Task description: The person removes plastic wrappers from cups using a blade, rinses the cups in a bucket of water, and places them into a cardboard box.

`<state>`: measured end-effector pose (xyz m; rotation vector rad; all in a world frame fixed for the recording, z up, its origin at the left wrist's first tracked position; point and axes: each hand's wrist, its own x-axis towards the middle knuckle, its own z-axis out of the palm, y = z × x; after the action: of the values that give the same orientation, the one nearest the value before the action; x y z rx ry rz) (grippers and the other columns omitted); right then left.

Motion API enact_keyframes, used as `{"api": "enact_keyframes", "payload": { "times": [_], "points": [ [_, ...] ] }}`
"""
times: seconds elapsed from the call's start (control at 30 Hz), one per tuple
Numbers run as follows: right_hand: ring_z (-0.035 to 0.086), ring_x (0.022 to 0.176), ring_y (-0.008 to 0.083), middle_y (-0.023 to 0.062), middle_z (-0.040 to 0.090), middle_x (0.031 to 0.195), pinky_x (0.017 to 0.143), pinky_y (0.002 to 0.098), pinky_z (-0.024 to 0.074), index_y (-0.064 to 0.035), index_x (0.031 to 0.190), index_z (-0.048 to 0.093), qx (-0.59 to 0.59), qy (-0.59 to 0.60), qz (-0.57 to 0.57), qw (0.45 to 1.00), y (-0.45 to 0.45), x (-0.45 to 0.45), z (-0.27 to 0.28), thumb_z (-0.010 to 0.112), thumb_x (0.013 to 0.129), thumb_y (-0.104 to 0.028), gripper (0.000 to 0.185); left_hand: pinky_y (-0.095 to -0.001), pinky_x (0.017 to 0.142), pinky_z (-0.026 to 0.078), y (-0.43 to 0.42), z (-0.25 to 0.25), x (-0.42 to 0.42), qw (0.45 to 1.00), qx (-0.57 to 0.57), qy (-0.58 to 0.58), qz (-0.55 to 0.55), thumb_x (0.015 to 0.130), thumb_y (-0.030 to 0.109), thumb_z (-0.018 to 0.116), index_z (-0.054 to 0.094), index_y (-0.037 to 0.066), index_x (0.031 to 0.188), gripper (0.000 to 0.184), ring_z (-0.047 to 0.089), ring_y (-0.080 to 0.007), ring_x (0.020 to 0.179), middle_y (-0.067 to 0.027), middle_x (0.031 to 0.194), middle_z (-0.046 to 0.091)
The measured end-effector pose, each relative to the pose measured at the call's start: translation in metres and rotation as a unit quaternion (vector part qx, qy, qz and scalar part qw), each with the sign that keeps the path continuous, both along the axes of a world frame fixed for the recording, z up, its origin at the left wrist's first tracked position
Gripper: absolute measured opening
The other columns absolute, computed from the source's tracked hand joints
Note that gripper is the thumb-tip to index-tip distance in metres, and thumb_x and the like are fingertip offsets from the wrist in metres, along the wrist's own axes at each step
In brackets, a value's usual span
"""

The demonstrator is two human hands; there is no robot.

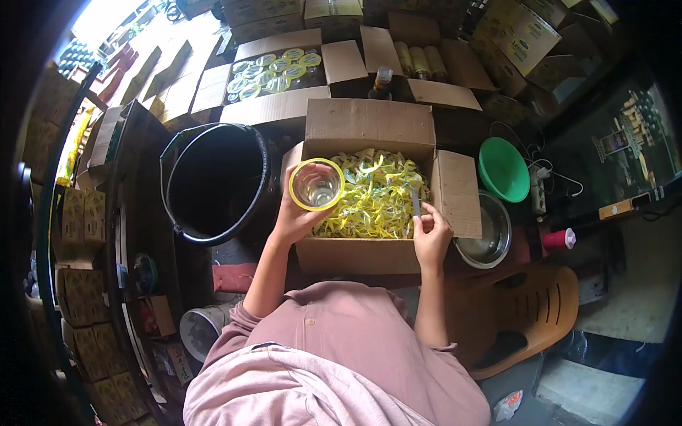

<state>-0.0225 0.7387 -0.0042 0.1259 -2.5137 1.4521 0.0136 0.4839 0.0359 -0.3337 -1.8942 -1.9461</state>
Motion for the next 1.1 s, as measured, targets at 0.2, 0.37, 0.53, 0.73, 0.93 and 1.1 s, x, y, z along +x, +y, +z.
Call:
{"api": "enact_keyframes", "payload": {
  "times": [0.2,0.37,0.53,0.73,0.93,1.1],
  "points": [
    [0.054,0.052,0.0098,0.0049,0.059,0.061,0.05,0.0242,0.0441,-0.0005,0.095,0.062,0.008,0.036,-0.014,0.999,-0.009,0.006,0.002,0.064,0.071,0.003,0.024,-0.0352,0.094,0.039,-0.022,0.005,0.018,0.996,0.013,0.016,0.092,0.062,-0.004,0.072,0.038,0.005,0.121,0.068,0.047,-0.0196,0.111,-0.0102,0.118,0.046],
    [0.055,0.053,0.01,0.0055,0.061,0.063,0.052,0.025,0.0448,-0.0007,0.097,0.061,0.02,0.034,-0.042,0.998,0.002,0.012,-0.023,0.064,0.073,0.0,0.024,-0.0424,0.097,0.036,-0.074,-0.008,0.038,0.872,0.488,0.022,0.036,0.089,0.03,0.047,0.033,0.004,0.128,0.049,0.044,-0.0257,0.114,-0.0149,0.121,0.046],
    [0.055,0.055,0.0086,0.0063,0.062,0.067,0.053,0.0236,0.0458,0.0016,0.1,0.059,0.017,-0.001,-0.114,0.993,0.041,0.011,-0.069,0.065,0.073,-0.001,0.027,-0.0465,0.094,0.038,-0.135,-0.035,0.051,0.57,0.811,0.101,-0.087,0.091,0.038,0.04,0.045,-0.003,0.112,0.047,0.048,-0.0307,0.104,-0.0203,0.109,0.051],
    [0.057,0.061,0.0106,0.009,0.062,0.073,0.057,0.0228,0.0471,0.0021,0.102,0.058,-0.072,-0.043,-0.135,0.987,0.054,0.003,-0.091,0.066,0.074,-0.002,0.029,-0.0454,0.092,0.04,-0.153,-0.051,0.052,0.582,0.802,0.118,-0.065,0.091,0.034,0.04,0.047,-0.005,0.107,0.043,0.049,-0.0336,0.1,-0.0214,0.103,0.053],
    [0.059,0.065,0.0097,0.0078,0.064,0.074,0.06,0.023,0.0474,0.0018,0.103,0.057,-0.121,-0.005,-0.179,0.976,0.061,0.003,-0.087,0.068,0.072,-0.002,0.032,-0.048,0.092,0.041,-0.16,-0.055,0.051,0.552,0.829,0.039,-0.087,0.085,0.018,0.044,0.052,-0.005,0.102,0.03,0.053,-0.0369,0.098,-0.0218,0.101,0.057],
    [0.061,0.066,0.0118,0.0111,0.065,0.077,0.059,0.0231,0.0494,0.0028,0.106,0.054,-0.152,-0.004,-0.19,0.97,0.072,0.001,-0.095,0.068,0.071,0.001,0.037,-0.0517,0.1,0.028,-0.128,-0.029,0.056,0.553,0.825,0.066,-0.097,0.078,0.017,0.049,0.044,-0.002,0.108,0.036,0.04,-0.0348,0.115,-0.0204,0.119,0.046]
  ]
}}
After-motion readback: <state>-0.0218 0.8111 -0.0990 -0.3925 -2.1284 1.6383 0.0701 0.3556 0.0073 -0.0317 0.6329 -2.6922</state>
